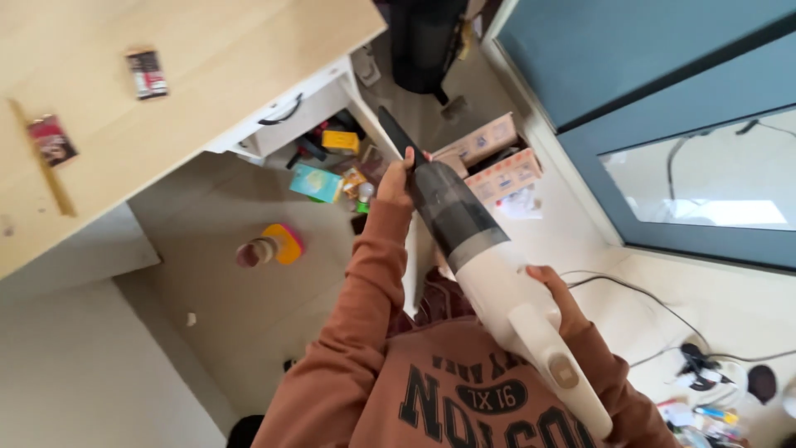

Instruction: The person attaches a nozzle to a handheld vacuum and cleans the inside of a cabinet. They then detach the nozzle and place it into a laundry basket before removing the vacuum's filter.

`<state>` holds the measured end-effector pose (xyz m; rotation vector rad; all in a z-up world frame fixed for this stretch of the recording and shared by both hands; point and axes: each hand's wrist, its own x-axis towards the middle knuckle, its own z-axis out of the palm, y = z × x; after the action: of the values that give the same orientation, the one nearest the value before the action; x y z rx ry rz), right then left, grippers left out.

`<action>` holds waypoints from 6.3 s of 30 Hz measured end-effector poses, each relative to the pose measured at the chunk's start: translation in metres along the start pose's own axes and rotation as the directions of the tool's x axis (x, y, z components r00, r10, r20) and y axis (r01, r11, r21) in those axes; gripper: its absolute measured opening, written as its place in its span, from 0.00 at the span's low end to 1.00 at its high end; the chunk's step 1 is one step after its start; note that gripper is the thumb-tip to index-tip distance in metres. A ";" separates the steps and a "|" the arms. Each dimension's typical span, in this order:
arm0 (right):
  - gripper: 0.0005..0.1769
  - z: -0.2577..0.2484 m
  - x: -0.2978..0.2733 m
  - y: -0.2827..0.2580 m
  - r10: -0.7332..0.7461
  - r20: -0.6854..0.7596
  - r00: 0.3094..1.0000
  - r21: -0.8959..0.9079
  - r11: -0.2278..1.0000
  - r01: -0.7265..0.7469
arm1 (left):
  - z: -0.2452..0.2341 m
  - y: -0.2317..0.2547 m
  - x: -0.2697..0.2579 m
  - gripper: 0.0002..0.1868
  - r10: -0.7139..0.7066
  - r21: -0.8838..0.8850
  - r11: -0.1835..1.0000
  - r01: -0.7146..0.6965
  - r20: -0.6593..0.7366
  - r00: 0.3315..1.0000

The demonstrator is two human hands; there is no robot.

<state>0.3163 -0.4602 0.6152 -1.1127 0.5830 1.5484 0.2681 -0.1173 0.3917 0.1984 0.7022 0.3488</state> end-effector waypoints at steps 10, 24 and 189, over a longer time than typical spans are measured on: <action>0.44 -0.072 0.029 -0.077 -0.015 -0.014 1.000 -0.071 0.997 0.014 | 0.093 -0.029 0.031 0.15 0.018 0.020 1.000 -0.016 -0.137 0.990; 0.47 0.037 0.035 -0.150 -0.022 0.461 0.887 0.000 1.000 0.025 | 0.087 0.029 0.088 0.22 0.079 0.104 0.992 -0.076 -0.024 0.997; 0.24 0.163 0.651 -0.741 -0.662 -0.418 0.622 0.112 0.642 0.759 | 0.272 0.225 0.613 0.23 0.148 0.883 0.467 0.041 -0.124 0.981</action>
<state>0.9739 0.2009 0.2550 -1.1967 0.4694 0.5388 0.8273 0.3050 0.2966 1.2296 1.0253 0.0139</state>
